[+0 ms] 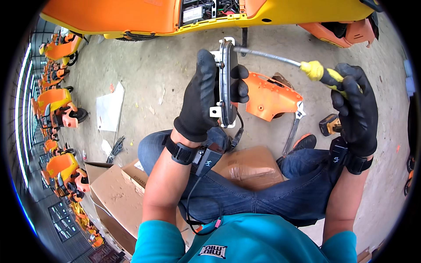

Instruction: The person uses a screwdriver to pry the outer casing away from a scooter's instrument cluster assembly while sitting in a warehouse containing rows of yellow scooters.

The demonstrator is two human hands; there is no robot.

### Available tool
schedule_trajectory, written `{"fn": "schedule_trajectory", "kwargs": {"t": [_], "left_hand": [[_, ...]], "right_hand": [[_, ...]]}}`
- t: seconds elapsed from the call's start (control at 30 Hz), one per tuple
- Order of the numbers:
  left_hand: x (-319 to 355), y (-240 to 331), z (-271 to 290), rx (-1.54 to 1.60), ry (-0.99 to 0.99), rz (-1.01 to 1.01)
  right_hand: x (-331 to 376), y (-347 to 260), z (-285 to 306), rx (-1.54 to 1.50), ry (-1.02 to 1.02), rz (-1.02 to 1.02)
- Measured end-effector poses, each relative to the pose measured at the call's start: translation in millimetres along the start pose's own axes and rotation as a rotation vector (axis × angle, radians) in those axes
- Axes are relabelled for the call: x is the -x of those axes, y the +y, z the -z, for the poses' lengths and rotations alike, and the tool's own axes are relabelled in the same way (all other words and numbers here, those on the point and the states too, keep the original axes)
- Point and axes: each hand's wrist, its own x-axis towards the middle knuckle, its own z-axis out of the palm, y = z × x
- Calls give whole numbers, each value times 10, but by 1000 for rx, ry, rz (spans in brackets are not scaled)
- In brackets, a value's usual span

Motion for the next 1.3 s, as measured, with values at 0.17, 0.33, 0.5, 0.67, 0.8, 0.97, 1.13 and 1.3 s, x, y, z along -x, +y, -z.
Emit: {"fn": "schedule_trajectory", "kwargs": {"t": [0.17, 0.33, 0.5, 0.67, 0.8, 0.97, 1.13, 1.3], "left_hand": [[-39, 60, 46, -182, 12, -90], [-14, 78, 69, -59, 10, -76], [-10, 93, 116, -90, -29, -86], [1, 112, 158, -153, -85, -98], [11, 119, 113, -284, -58, -171], [15, 136, 120, -437, -73, -269], [45, 161, 22, -445, -8, -297], [45, 191, 63, -535, -30, -311]], "right_hand": [[61, 19, -110, -68, -95, -59], [59, 2, -199, -77, -96, -23], [79, -8, -234, -77, -105, -43], [71, -14, -210, -34, -129, -42], [73, -40, -220, -73, -119, -102], [49, 82, -116, 225, -129, 98], [68, 138, -87, 27, -98, -150], [-54, 91, -44, -182, -273, -176]]}}
